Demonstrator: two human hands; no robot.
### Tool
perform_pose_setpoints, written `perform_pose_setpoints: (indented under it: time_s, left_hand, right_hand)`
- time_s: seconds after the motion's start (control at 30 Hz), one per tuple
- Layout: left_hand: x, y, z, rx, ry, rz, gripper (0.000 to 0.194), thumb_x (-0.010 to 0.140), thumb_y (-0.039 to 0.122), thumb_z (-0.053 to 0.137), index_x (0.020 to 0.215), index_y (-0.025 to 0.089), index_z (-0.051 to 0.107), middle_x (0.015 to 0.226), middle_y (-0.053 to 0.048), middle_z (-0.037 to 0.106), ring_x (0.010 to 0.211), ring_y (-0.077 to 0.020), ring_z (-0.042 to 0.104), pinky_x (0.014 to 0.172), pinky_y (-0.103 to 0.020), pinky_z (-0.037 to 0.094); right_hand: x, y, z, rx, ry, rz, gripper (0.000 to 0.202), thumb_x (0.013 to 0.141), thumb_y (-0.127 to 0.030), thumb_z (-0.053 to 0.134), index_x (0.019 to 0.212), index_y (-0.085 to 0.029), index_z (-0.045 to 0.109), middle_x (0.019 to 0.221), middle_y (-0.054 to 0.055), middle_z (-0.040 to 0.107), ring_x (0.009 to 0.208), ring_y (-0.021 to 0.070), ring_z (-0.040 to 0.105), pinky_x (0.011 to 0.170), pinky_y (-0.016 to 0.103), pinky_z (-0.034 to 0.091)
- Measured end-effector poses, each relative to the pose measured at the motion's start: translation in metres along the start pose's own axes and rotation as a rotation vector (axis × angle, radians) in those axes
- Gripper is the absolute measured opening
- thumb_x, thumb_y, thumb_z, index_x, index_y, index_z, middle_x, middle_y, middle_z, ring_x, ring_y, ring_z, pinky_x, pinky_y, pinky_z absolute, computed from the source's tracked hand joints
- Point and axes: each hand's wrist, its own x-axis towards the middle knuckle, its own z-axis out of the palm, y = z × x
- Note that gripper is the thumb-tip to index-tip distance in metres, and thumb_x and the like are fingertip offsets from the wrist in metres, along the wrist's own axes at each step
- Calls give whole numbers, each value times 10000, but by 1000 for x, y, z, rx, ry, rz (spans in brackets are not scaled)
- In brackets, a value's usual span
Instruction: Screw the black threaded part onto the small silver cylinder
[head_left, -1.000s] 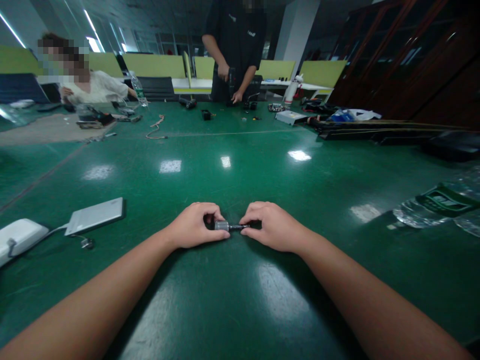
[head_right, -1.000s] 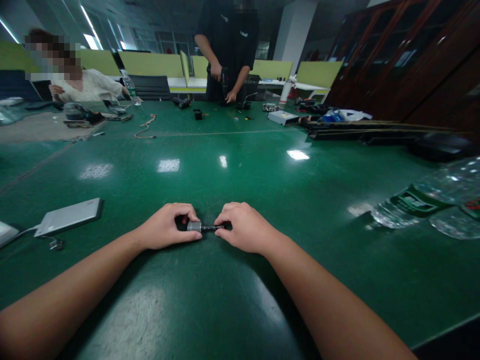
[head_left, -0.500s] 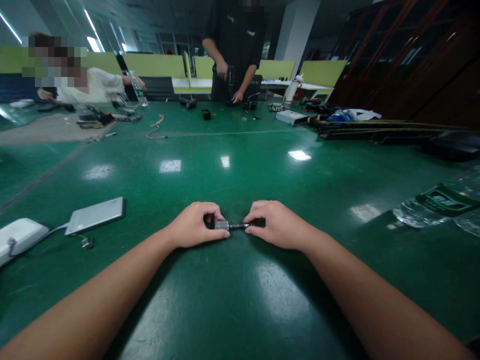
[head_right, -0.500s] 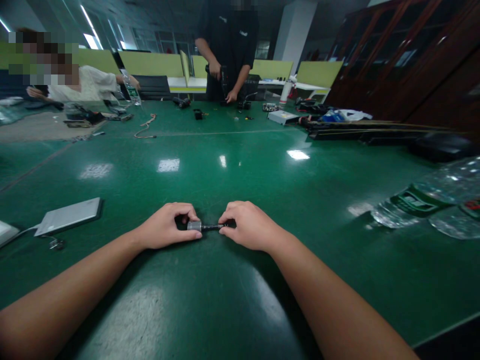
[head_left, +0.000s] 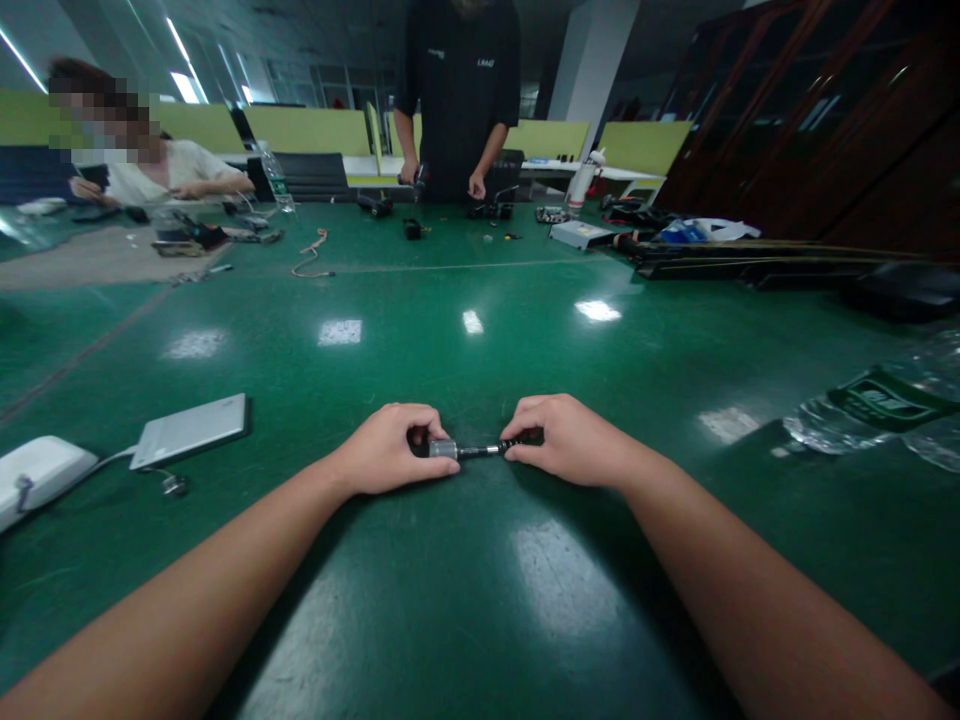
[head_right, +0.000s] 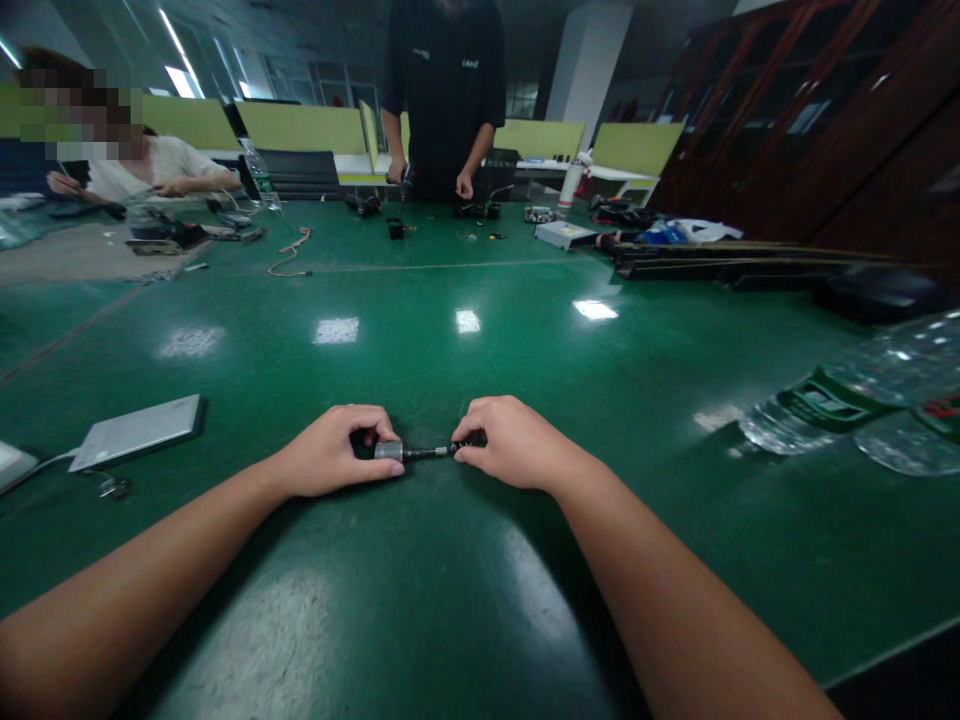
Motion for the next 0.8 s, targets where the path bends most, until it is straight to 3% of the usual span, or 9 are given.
perform_pose_setpoints:
  time_s: [0.27, 0.47, 0.8]
  left_hand:
    - [0, -1, 1, -14, 4, 5, 271, 753, 421, 740, 780, 160, 670, 741, -9, 649, 663, -140, 554, 627, -240, 394]
    - [0, 0, 1, -14, 8, 6, 249, 738, 395, 751, 775, 163, 665, 746, -7, 655, 666, -140, 557, 634, -239, 402]
    - [0, 0, 1, -2, -9, 8, 267, 752, 411, 742, 798, 158, 672, 763, -16, 660, 687, -151, 572, 646, -252, 403]
  right_hand:
    - [1, -4, 2, 22, 11, -18, 136, 789, -213, 722, 914, -201, 773, 851, 39, 690, 764, 145, 610, 694, 271, 438]
    - [3, -4, 8, 127, 83, 29, 255, 760, -173, 726, 1011, -205, 744, 875, 29, 713, 764, 141, 624, 729, 277, 481]
    - [2, -10, 6, 107, 8, 24, 117, 765, -195, 719, 874, -186, 763, 777, 24, 691, 695, 134, 605, 653, 264, 455]
